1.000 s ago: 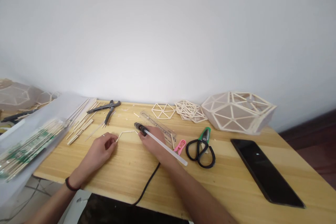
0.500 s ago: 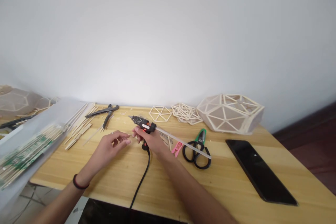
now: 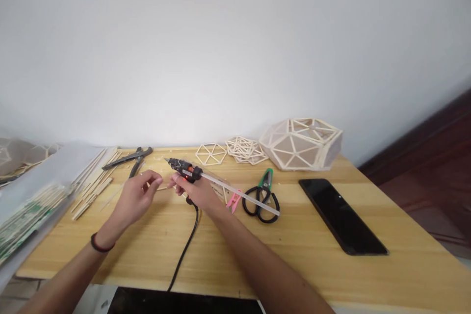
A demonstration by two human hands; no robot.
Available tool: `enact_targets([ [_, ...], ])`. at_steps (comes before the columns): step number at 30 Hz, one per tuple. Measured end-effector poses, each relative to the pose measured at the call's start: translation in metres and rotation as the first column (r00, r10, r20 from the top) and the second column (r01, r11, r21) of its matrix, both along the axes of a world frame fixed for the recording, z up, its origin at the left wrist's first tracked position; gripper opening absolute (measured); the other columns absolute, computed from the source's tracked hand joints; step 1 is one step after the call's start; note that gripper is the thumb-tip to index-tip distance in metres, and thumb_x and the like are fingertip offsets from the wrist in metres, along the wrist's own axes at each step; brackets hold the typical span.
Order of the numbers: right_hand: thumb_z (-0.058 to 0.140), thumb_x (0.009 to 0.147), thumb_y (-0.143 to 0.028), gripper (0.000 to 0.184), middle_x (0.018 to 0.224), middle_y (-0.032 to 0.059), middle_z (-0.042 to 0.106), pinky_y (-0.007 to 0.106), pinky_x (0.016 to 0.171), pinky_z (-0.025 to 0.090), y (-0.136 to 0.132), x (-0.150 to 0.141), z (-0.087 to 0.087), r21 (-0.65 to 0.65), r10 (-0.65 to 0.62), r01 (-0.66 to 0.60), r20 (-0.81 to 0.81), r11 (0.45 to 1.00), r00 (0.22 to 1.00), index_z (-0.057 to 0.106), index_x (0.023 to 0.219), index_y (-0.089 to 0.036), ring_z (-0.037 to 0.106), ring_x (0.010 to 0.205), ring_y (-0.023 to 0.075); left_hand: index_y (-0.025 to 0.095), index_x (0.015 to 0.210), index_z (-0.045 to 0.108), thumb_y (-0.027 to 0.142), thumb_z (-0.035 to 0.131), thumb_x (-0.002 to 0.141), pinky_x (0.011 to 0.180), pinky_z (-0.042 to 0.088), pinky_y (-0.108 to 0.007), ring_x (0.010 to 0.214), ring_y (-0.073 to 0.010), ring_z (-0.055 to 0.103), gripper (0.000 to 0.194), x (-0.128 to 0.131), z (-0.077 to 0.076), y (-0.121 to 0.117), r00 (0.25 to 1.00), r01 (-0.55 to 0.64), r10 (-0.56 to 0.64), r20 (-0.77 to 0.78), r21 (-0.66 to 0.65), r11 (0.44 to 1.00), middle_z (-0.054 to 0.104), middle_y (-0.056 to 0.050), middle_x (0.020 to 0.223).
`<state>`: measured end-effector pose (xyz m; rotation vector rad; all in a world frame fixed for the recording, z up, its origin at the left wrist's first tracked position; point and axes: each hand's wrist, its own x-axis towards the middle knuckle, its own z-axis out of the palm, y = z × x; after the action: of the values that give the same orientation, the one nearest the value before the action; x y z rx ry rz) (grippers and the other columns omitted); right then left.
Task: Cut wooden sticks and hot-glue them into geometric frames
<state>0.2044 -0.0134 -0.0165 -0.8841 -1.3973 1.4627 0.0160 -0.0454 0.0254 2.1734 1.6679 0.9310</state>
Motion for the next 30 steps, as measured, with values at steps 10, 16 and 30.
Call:
enact_targets([
  [10,0.061,0.099,-0.041,0.027,0.097,0.0044,0.071,0.031,0.067,0.057,0.028,0.009,-0.023,-0.116,-0.317,0.331,0.119,0.937,0.941,0.068,0.105,-0.016,0.066,0.074,0.0154,0.02,0.063,0.049,0.038,0.041,0.098,0.055,0.029,-0.029,0.051,-0.0154,0.046,0.04,-0.027,-0.002,0.064,0.972,-0.128,0.13,-0.194,0.026,0.992,0.048,0.001,0.054],
  [16,0.063,0.099,-0.038,0.031,0.118,0.0079,0.068,0.041,0.082,0.059,0.026,0.011,-0.022,-0.134,-0.348,0.383,0.226,0.914,0.91,0.065,0.121,-0.017,0.069,0.096,0.0215,0.02,0.111,0.069,0.024,0.051,0.091,0.086,0.049,-0.033,0.096,-0.0217,0.065,0.027,-0.019,-0.018,0.089,0.938,0.084,-0.09,-0.335,-0.032,0.996,0.068,-0.009,0.114],
  [30,0.06,0.082,-0.058,0.041,0.062,0.0007,0.064,0.029,0.06,0.049,0.018,0.014,-0.005,-0.011,-0.447,0.471,0.298,0.882,0.843,0.071,0.084,-0.019,0.063,0.063,0.0201,0.016,0.085,0.06,0.01,0.05,0.083,0.078,0.047,-0.034,0.084,-0.0237,0.062,0.011,-0.016,-0.025,0.105,0.866,0.148,-0.221,-0.449,-0.192,0.97,0.068,-0.012,0.088],
])
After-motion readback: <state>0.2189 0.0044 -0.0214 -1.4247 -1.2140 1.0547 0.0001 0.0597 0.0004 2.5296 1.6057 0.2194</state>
